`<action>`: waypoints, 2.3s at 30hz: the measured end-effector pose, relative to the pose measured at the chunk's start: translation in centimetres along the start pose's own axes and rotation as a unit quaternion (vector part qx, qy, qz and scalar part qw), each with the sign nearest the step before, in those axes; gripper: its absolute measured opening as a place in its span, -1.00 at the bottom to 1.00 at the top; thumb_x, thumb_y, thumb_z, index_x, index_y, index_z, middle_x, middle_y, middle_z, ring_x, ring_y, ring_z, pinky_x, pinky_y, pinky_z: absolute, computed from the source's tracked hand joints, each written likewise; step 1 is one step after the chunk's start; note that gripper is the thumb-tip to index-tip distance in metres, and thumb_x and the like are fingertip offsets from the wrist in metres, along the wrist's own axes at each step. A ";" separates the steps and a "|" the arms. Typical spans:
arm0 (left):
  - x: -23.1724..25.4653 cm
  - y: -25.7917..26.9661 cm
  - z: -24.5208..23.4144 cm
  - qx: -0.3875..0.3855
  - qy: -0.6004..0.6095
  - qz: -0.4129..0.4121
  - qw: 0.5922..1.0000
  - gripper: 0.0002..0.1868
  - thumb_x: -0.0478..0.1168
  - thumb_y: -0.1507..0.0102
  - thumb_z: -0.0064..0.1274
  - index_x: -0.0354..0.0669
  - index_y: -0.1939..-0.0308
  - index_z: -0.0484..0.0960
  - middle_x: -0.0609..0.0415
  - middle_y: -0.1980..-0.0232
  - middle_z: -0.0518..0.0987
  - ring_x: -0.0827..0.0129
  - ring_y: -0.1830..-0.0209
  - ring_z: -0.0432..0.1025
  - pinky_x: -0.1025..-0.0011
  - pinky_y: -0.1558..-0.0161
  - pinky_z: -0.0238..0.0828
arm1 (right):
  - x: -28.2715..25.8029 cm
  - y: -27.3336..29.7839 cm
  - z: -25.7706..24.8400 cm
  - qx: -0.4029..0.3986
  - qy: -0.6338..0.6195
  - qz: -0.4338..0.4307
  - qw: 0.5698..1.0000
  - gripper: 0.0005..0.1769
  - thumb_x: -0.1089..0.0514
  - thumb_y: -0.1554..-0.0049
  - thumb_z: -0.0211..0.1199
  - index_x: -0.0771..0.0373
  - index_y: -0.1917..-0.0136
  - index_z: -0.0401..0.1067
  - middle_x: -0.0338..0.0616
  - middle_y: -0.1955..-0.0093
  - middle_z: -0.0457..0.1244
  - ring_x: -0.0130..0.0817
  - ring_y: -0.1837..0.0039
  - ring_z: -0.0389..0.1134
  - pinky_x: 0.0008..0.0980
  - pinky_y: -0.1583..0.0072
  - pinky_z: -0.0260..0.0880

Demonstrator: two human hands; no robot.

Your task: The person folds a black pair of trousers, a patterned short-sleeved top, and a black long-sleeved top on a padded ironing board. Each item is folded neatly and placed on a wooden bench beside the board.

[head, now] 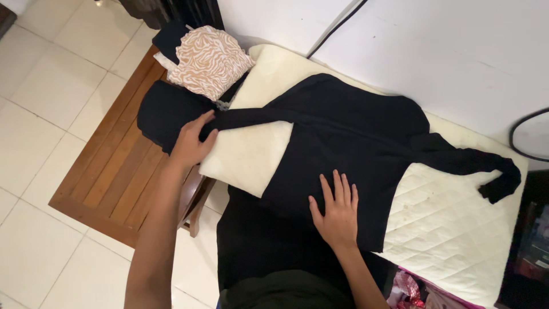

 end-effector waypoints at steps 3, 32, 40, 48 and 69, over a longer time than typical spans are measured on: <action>-0.7 -1.4 0.1 -0.094 -0.049 -0.052 0.993 -0.53 -0.27 -0.17 0.18 -0.23 -0.18 0.61 -0.26 -0.04 0.63 -0.13 -0.08 0.49 0.16 -0.14 0.40 | 0.0 0.0 0.1 0.005 0.002 0.001 1.000 -0.37 -0.08 -0.17 0.25 0.23 -0.43 0.37 0.20 -0.52 0.13 0.13 -0.57 0.10 0.18 -0.53 0.00; -1.7 4.4 -4.3 0.058 -0.200 0.068 0.976 -0.73 -0.50 0.02 0.16 -0.19 0.41 0.38 -0.03 0.34 0.41 0.03 0.16 0.40 0.12 -0.16 0.34 | 0.3 -0.2 0.4 0.001 0.005 0.013 1.000 -0.39 -0.08 -0.15 0.25 0.23 -0.39 0.40 0.20 -0.50 0.13 0.12 -0.56 0.09 0.18 -0.52 0.00; -0.5 3.1 -7.2 0.267 -0.216 0.016 0.939 -0.68 -0.56 -0.03 0.16 -0.21 0.23 0.46 -0.07 0.21 0.45 0.00 0.12 0.39 0.12 -0.02 0.29 | 0.1 -0.2 0.1 0.008 -0.006 0.009 1.000 -0.40 -0.05 -0.16 0.27 0.26 -0.39 0.41 0.21 -0.51 0.14 0.12 -0.57 0.10 0.16 -0.53 0.02; -2.8 5.0 -5.0 0.040 -0.184 -0.018 0.982 -0.62 -0.42 0.02 0.23 -0.25 0.15 0.51 -0.18 0.09 0.52 -0.12 0.05 0.42 0.07 0.00 0.34 | 0.1 -1.1 -0.7 0.016 -0.043 0.019 0.999 -0.42 -0.03 -0.08 0.33 0.28 -0.30 0.46 0.24 -0.44 0.18 0.18 -0.50 0.15 0.19 -0.48 -0.01; -2.6 -1.2 -1.1 -0.002 -0.072 0.033 0.997 -0.68 -0.19 -0.26 0.28 -0.29 -0.02 0.69 -0.19 0.09 0.62 -0.06 0.05 0.49 0.15 -0.04 0.41 | 6.5 -29.8 7.6 -0.133 -0.123 -0.124 0.976 -0.56 0.26 -0.10 0.28 0.25 -0.28 0.49 0.10 -0.20 0.33 0.16 -0.19 0.33 -0.02 -0.17 0.34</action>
Point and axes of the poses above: each hand's wrist, its own y-axis away from the middle knuckle, its own z-axis out of the palm, x = y × z, the point moved 7 cm from there along -y, towards the middle knuckle
